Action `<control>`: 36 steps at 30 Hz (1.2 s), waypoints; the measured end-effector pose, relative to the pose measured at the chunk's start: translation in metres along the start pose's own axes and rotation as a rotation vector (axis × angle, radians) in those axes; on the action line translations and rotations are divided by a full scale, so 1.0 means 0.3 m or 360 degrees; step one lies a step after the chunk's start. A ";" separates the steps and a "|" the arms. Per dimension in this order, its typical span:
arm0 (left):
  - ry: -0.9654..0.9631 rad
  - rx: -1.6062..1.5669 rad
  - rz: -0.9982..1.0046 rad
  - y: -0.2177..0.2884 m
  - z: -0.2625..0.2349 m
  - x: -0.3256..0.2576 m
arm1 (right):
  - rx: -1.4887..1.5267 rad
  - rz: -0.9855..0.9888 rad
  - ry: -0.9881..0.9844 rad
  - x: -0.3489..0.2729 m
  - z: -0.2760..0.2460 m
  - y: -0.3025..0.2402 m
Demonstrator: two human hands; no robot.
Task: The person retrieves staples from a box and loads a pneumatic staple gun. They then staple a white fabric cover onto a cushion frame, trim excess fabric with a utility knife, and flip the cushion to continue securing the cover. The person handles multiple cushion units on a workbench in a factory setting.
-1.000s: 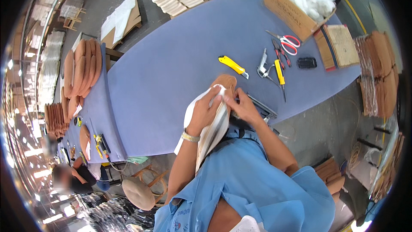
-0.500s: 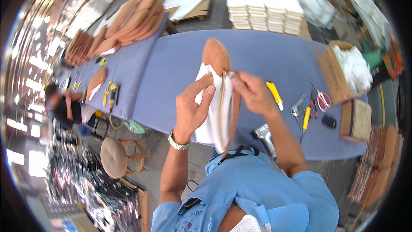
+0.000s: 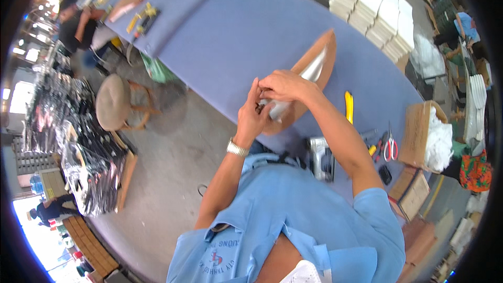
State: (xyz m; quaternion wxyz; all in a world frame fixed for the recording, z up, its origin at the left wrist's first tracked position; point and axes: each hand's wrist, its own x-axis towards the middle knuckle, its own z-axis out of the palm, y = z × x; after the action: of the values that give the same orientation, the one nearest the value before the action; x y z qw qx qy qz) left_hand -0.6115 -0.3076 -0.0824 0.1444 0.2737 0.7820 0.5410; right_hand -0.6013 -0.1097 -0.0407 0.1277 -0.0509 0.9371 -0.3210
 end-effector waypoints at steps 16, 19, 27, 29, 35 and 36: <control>-0.0296 -0.0189 -0.0145 -0.034 0.050 -0.115 | -0.0024 0.1862 0.1229 -0.826 0.585 0.672; -0.0225 -0.0259 -0.0114 -0.020 0.048 -0.117 | -0.0026 0.1889 0.1292 -0.788 0.587 0.636; -0.0614 -0.0033 0.0437 0.012 0.024 -0.127 | 0.0241 0.1985 0.1294 -0.852 0.546 0.780; -0.0653 -0.0054 0.0500 0.006 0.020 -0.138 | 0.0722 0.1979 0.1525 -0.882 0.524 0.763; -0.0697 -0.0042 0.0268 0.074 0.000 -0.183 | 0.1786 0.0804 0.2438 -0.901 0.387 0.319; -0.0729 -0.0086 0.0202 0.062 0.001 -0.185 | 0.2022 0.0594 0.2434 -0.874 0.341 0.217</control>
State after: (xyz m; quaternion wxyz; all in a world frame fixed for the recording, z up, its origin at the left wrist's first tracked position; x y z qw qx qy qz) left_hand -0.5615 -0.3350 -0.0692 0.2910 0.4339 0.6954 0.4934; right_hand -0.3220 -0.0720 -0.1044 -0.4555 0.3932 0.4161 -0.6818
